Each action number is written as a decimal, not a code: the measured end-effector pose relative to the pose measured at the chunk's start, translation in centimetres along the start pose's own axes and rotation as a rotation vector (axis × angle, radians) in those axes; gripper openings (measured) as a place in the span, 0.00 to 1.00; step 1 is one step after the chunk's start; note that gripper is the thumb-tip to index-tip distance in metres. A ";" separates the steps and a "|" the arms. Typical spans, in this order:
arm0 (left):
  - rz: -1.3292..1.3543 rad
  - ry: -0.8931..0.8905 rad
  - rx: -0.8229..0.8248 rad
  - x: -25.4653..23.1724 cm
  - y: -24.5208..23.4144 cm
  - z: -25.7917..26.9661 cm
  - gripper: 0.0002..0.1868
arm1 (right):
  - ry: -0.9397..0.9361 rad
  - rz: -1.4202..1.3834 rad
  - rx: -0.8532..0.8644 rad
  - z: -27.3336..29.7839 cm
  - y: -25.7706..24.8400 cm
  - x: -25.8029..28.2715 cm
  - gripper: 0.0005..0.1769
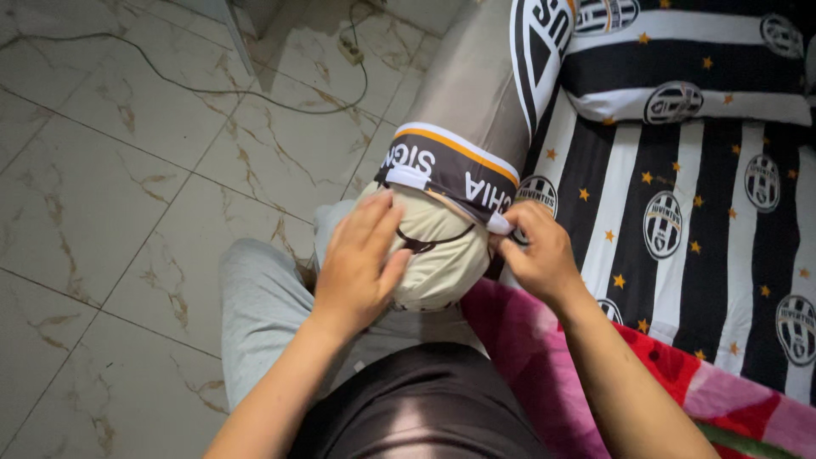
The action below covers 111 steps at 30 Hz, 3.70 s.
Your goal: The person inserts a light-colored pillow into a Juventus-themed pillowcase while sitting on the floor. They align the corners, push the pillow through the opening, and smooth the cover to fit the pillow.
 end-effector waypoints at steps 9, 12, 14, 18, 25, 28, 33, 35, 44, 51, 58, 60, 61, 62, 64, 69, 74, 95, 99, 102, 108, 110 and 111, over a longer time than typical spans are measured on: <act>0.299 -0.193 -0.135 0.0 4.8 4.7 0.66 | 0.436 -0.601 -0.130 0.3 4.4 -2.9 0.08; 0.663 -0.328 -0.247 2.7 7.9 5.6 0.63 | 0.331 -0.600 -0.229 -3.0 1.8 -0.3 0.10; 0.908 -0.483 -0.144 3.6 11.3 6.6 0.53 | 0.083 -0.459 -0.179 -5.2 0.1 2.3 0.08; 1.003 -0.652 0.061 5.2 14.3 7.4 0.37 | -0.075 -0.026 -0.003 -8.1 -0.2 6.7 0.12; 0.306 -0.405 -0.254 0.2 7.7 3.1 0.44 | -0.066 0.113 -0.093 -6.7 0.2 6.9 0.10; -0.055 -0.108 -0.103 -4.2 5.0 2.1 0.39 | -0.008 0.113 -0.162 -4.7 -0.7 5.2 0.09; -0.063 0.143 0.209 -5.9 6.0 -1.5 0.37 | 0.400 -0.162 -0.078 -4.3 -0.6 3.3 0.08; -0.170 0.205 0.190 -5.8 7.3 -2.2 0.43 | 0.293 -0.083 -0.108 -4.6 -0.7 3.6 0.09; -0.386 0.227 0.064 -3.7 10.6 -1.2 0.30 | 0.102 -0.072 -0.122 -5.3 -0.1 5.5 0.08; -0.201 0.105 -0.026 -2.7 11.9 -2.5 0.26 | 0.135 -0.058 -0.068 -5.2 0.2 6.4 0.09; 0.058 -0.082 0.019 -2.2 11.5 -3.1 0.12 | -0.018 0.037 -0.065 -3.9 0.4 8.3 0.10; 0.013 -0.009 0.025 -2.9 11.3 -3.4 0.11 | -0.004 0.030 -0.055 -3.8 -0.2 9.4 0.11; -0.008 -0.062 0.061 -3.1 11.4 -3.4 0.10 | -0.017 0.024 -0.055 -3.8 -0.7 10.1 0.11; -0.022 -0.111 0.098 -3.7 11.9 -3.3 0.09 | -0.024 0.025 -0.057 -3.9 -1.4 10.6 0.11; 0.066 -0.211 0.124 -4.0 12.6 -2.9 0.09 | -0.021 0.015 -0.058 -4.0 -2.7 11.4 0.10; -0.015 -0.028 0.012 -0.7 14.9 -2.4 0.15 | 0.017 0.029 -0.061 -4.9 -1.7 10.7 0.11; 0.297 -0.369 0.126 5.5 17.2 -4.2 0.17 | 0.035 -0.020 -0.053 -5.0 2.9 7.4 0.09; -0.238 0.156 0.061 -3.0 6.8 2.6 0.31 | 0.194 0.003 -0.171 1.0 1.4 -1.3 0.18; -0.362 0.200 0.259 -3.2 9.3 3.3 0.27 | 0.133 -0.063 -0.223 0.6 2.1 -1.3 0.12; -0.506 0.274 0.109 -2.2 9.9 2.8 0.28 | 0.143 0.053 -0.265 0.6 1.7 -1.1 0.11; -0.522 0.324 0.090 -1.0 10.3 3.2 0.26 | 0.105 0.231 -0.407 0.3 3.2 -0.6 0.09; -0.494 0.320 0.029 -1.2 10.3 2.6 0.25 | 0.203 0.091 -0.423 -0.2 3.4 -1.1 0.07; -0.481 0.318 -0.004 -1.2 10.1 2.2 0.25 | 0.248 0.020 -0.432 -0.6 3.4 -1.4 0.07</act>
Point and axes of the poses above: each hand's wrist, its own z-axis away from the middle knuckle, its own y-axis out of the palm, x = y × z, the point moved 2 cm from there along -z, towards the middle knuckle, and after that the axes turned 5 degrees about z, right-handed, at the moved point
